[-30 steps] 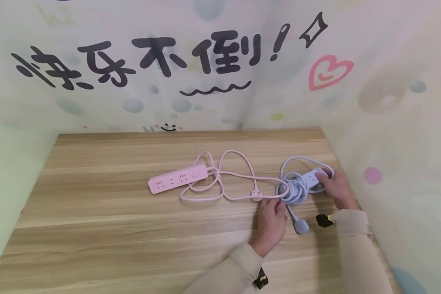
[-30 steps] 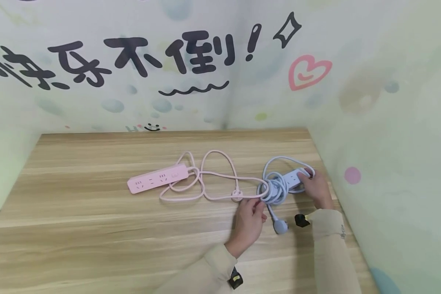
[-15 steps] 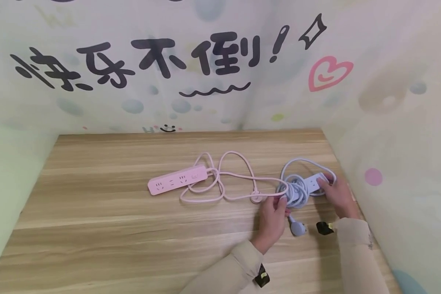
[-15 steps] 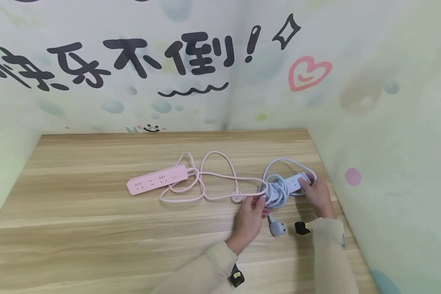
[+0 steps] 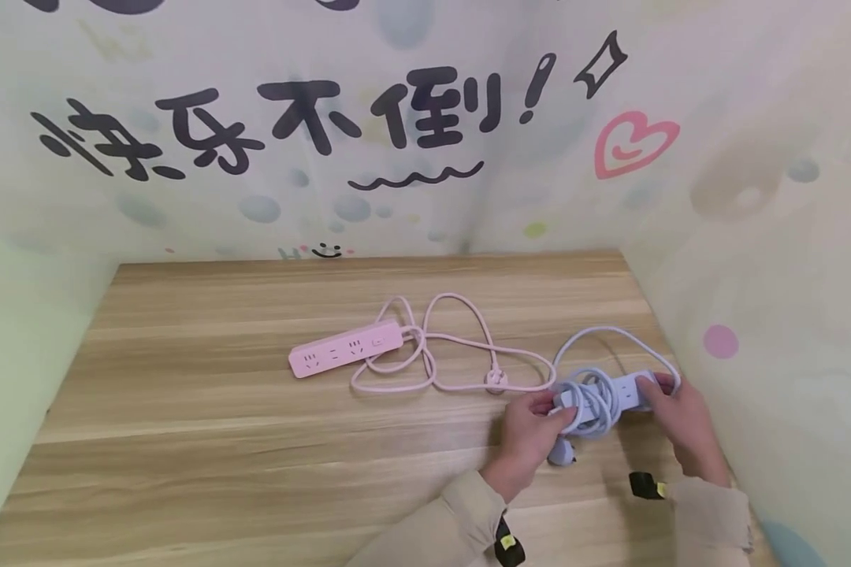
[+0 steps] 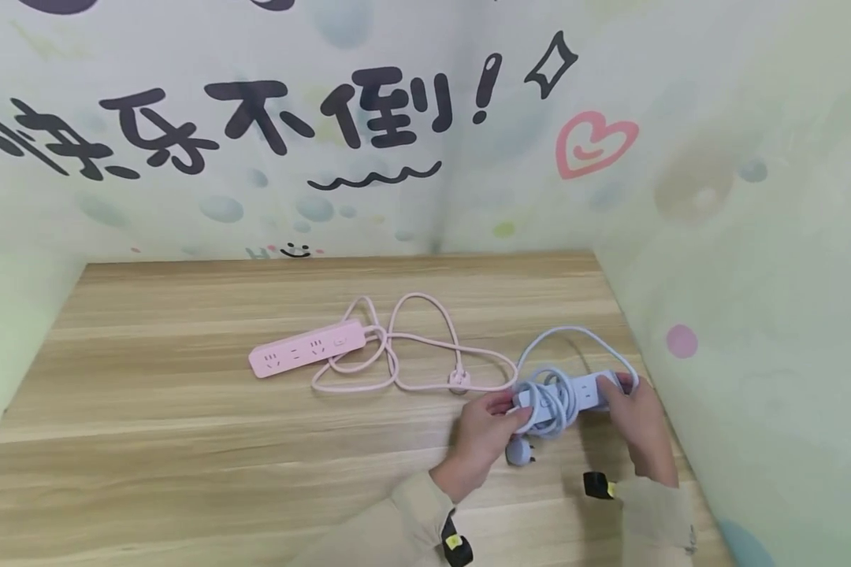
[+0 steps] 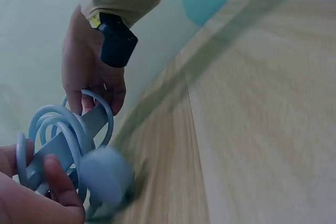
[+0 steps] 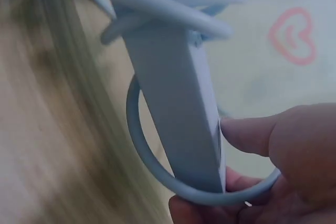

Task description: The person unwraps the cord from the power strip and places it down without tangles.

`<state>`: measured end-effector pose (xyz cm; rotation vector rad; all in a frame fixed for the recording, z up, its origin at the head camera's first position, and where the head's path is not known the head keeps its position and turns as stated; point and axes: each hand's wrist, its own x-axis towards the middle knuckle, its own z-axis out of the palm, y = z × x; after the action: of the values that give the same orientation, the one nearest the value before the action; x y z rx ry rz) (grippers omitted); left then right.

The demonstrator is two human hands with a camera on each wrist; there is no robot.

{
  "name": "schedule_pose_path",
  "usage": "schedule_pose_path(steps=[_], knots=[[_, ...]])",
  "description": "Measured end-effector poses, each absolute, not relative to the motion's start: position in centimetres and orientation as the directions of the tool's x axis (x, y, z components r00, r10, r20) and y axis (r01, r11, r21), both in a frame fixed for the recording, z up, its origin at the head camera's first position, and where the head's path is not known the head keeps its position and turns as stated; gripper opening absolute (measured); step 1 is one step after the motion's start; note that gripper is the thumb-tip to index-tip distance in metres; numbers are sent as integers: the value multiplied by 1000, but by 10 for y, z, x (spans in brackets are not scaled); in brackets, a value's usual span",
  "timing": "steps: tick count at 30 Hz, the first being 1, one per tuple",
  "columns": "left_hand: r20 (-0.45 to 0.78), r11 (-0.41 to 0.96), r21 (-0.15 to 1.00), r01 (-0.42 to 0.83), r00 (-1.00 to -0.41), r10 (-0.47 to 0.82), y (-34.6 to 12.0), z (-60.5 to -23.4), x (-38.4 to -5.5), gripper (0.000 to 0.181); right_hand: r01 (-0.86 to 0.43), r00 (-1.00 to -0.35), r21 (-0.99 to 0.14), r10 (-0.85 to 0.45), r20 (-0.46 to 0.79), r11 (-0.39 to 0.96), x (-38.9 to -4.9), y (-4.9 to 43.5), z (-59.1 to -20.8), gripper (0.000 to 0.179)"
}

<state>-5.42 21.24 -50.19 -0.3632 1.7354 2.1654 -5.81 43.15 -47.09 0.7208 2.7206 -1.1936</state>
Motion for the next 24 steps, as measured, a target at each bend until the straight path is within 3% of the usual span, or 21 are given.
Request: schedule_pose_path(steps=[9, 16, 20, 24], knots=[[-357, -278, 882, -380, -925, 133, 207, -478, -44, 21, 484, -853, -671, 473, -220, 562, -27, 415, -442, 61], [-356, -296, 864, -406, -911, 209, 174, -460, -57, 27, 448, -887, -675, 386, -253, 586, -22, 394, -408, 69], [-305, -263, 893, -366, -920, 246, 143, -454, -70, 30, 312, -947, -707, 268, -177, 635, -17, 375, -390, 60], [-262, -231, 912, -338, -916, 304, 102, -446, -80, 34, 27, -998, -728, 66, 25, 685, -13, 355, -377, 46]])
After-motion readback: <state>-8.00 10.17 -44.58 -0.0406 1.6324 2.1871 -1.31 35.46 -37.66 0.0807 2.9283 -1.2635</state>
